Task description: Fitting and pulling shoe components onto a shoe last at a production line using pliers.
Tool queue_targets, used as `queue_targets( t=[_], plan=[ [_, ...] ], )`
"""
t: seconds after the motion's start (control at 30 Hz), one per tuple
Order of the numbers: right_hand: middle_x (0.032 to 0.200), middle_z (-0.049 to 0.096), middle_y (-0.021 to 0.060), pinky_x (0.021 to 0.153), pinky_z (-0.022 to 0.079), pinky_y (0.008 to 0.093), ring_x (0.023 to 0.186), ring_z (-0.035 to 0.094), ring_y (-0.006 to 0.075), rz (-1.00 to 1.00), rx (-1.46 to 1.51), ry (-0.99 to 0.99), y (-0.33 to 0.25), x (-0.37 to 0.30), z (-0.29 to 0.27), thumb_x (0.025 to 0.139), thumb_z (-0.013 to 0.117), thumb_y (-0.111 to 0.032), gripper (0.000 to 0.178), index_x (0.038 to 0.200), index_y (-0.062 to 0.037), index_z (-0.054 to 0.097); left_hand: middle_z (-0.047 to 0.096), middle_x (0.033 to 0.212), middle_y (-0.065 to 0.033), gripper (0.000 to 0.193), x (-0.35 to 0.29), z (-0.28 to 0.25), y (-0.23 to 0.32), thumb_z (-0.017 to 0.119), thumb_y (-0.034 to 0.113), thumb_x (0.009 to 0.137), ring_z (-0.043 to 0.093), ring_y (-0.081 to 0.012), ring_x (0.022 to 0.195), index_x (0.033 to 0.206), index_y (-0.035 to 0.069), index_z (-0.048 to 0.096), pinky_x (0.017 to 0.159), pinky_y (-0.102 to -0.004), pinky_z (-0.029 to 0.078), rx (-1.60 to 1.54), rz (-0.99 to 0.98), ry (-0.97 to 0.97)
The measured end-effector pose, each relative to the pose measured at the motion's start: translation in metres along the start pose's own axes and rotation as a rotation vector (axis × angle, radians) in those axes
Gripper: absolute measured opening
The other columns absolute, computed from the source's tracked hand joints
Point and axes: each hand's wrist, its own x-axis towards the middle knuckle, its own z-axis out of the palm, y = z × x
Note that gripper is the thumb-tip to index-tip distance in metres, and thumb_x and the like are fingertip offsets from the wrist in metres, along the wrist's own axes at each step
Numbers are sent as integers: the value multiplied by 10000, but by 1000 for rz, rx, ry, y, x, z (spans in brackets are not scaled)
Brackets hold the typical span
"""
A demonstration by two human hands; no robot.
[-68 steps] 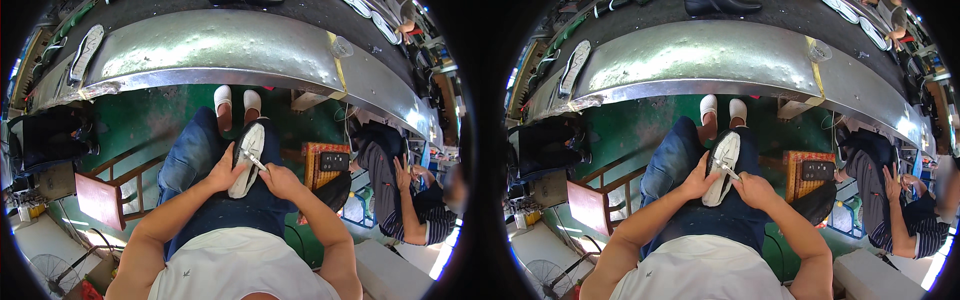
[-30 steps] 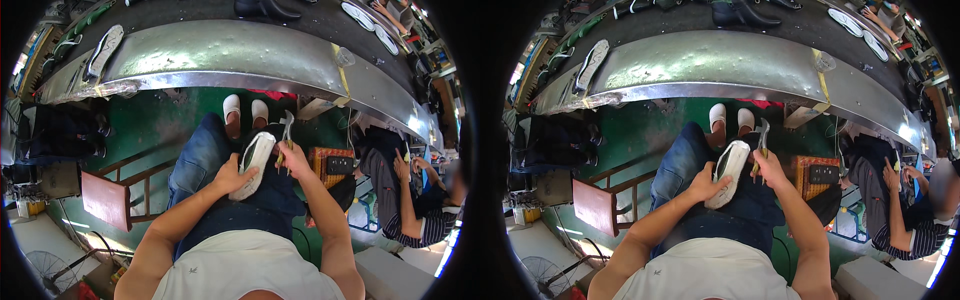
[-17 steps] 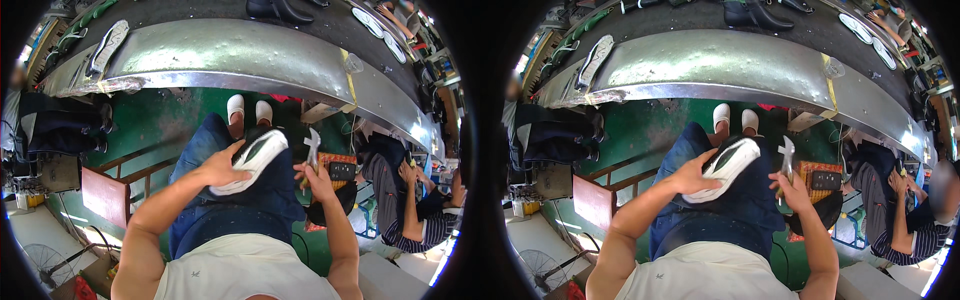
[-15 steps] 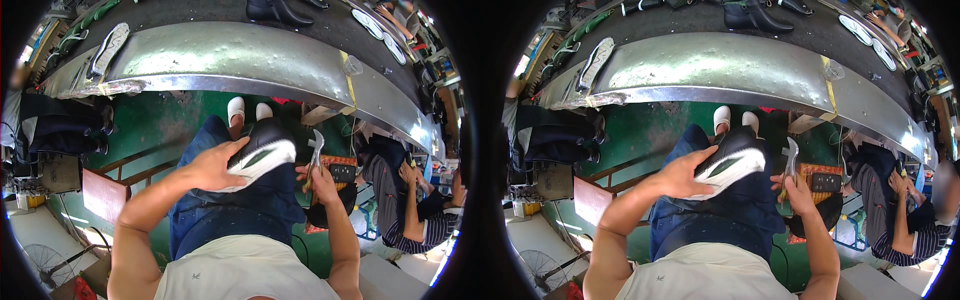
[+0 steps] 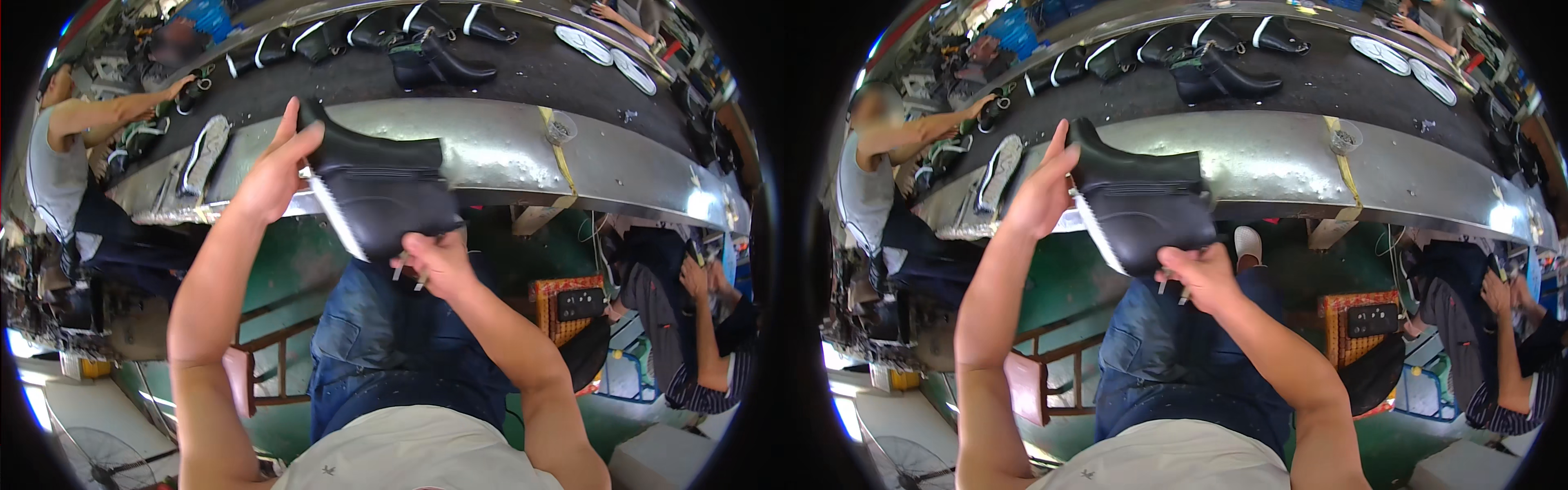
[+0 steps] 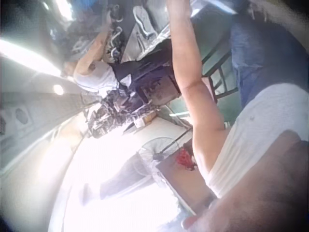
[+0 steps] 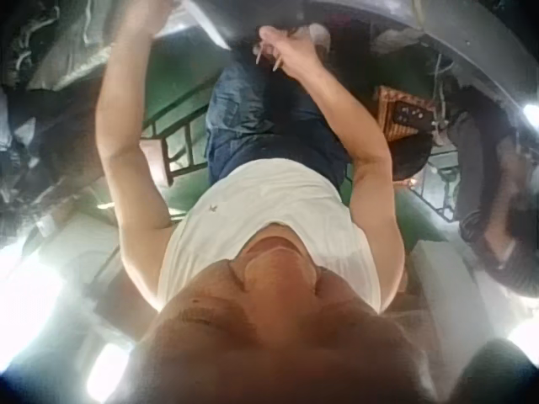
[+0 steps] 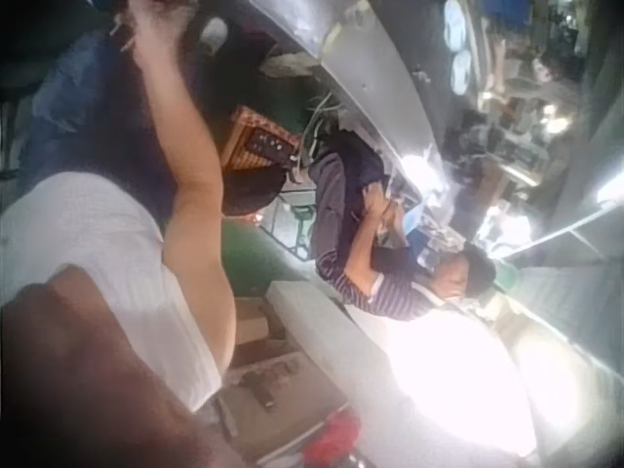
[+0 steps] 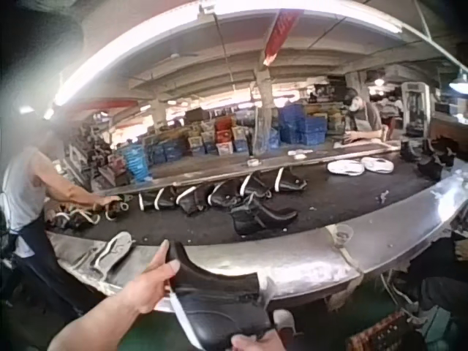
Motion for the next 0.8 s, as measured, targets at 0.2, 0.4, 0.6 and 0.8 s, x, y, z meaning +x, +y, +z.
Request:
queue_targets(
  t=[0.2,0.4,0.6,0.8],
  plan=[
    [923,664,50,649,559,309,766,688,154,211,-345,18,19,-7,13,990,682,-212,242,1057,-3,579,588,1356,-321,943,109,-9,-46,733,535,869,604,-384,1256,1490,-86,391,1062,-399,460,904,-73,416],
    [923,724,190,732,559,411,801,728,314,61,-990,-25,-12,-55,-31,1033,569,-238,337,1200,54,548,637,1289,-229,746,121,-29,-27,724,306,933,702,-281,1031,1487,-79,405,854,-403,574,544,-249,118],
    [946,689,230,784,531,443,880,688,411,-10,-1223,-185,-60,-23,-2,996,606,-197,306,1203,26,571,493,1447,-269,961,110,-39,-36,701,318,965,673,-299,1111,1607,-47,86,910,-404,581,283,-191,157],
    [1038,689,265,866,511,512,994,654,464,113,-1458,-88,-65,9,11,969,592,-181,286,1185,7,588,448,1502,-258,980,108,-35,-40,694,364,969,641,-272,1168,1609,-52,79,953,-373,556,346,-164,169]
  ],
)
